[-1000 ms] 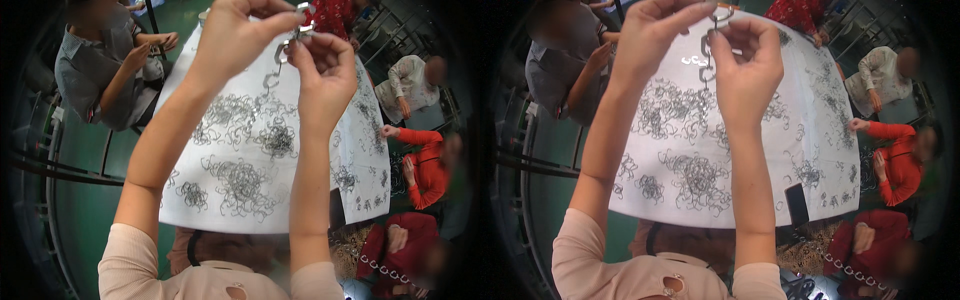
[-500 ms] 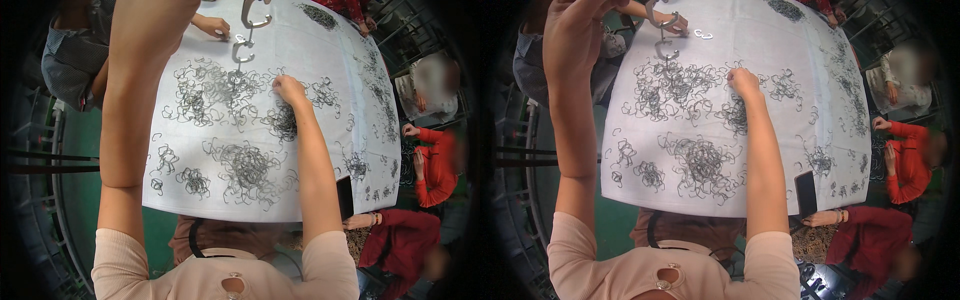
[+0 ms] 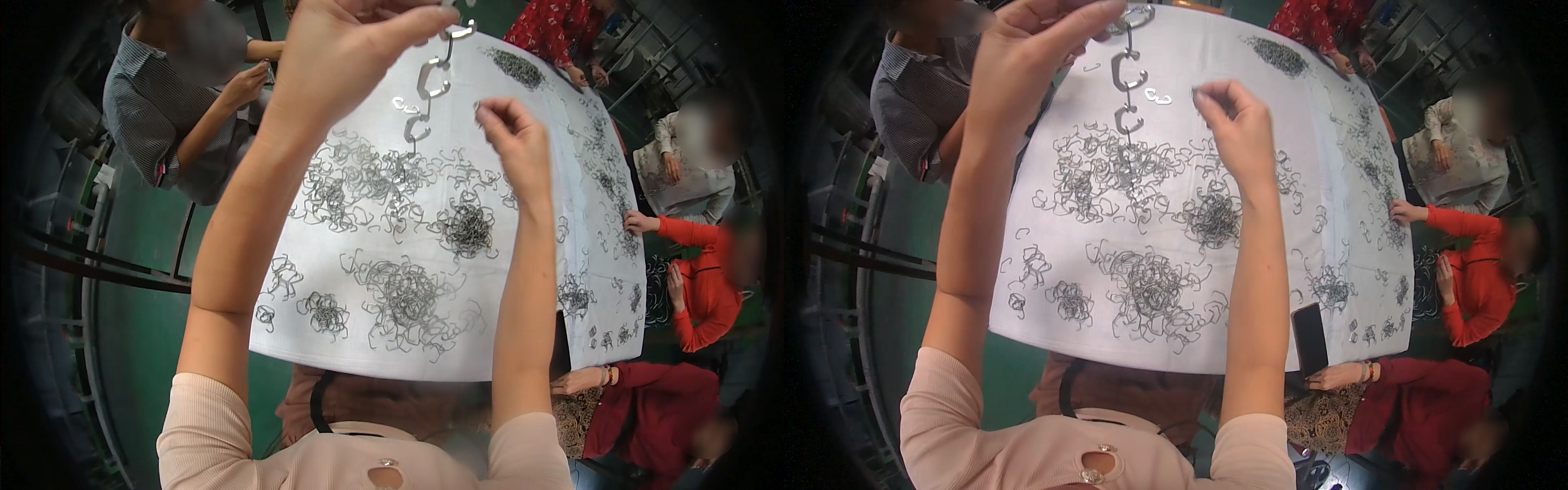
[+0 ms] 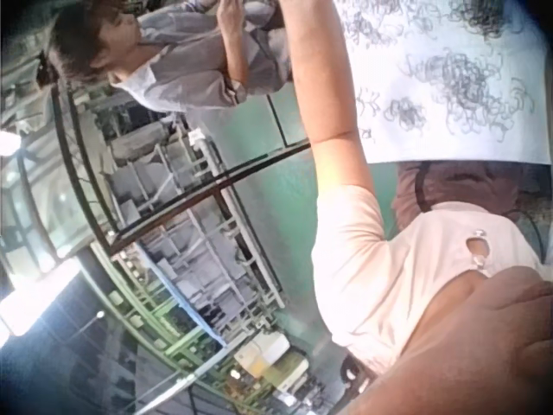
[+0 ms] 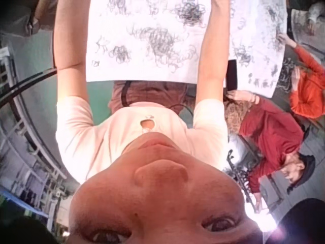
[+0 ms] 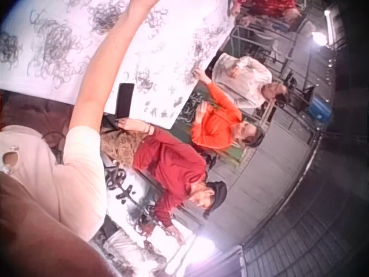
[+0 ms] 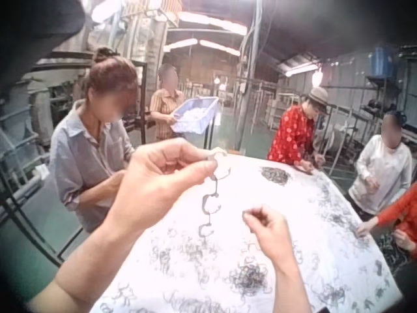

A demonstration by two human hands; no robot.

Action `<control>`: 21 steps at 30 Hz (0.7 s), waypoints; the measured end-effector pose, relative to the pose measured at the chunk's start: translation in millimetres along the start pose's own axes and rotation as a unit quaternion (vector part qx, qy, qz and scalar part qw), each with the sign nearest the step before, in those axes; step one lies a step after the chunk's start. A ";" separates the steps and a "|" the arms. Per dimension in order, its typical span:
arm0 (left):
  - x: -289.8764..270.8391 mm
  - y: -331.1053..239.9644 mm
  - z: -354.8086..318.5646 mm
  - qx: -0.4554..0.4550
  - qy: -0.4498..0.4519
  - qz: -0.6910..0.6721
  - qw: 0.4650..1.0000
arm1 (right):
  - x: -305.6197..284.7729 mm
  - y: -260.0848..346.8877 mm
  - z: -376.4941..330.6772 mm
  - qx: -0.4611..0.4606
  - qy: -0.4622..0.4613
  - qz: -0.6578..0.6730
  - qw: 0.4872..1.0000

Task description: The person assembles small metal links into chains by hand at a table. They pick up individual links, interlock them, and form longer chains, occasionally hanging the chains on a nearby rack. Other workers are also assembling links at the same table.

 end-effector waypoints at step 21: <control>8.3 63.6 9.9 0.033 -0.013 0.180 0.983 | 13.6 120.0 -10.6 -0.197 -0.117 0.128 0.965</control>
Point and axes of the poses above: each hand's wrist, its own z-axis towards the middle knuckle, its own x-axis out of the palm, y = z × x, the point moved 1 cm from there along z, towards the middle knuckle, and after that the axes turned 11 degrees about z, right-handed, at the moved point
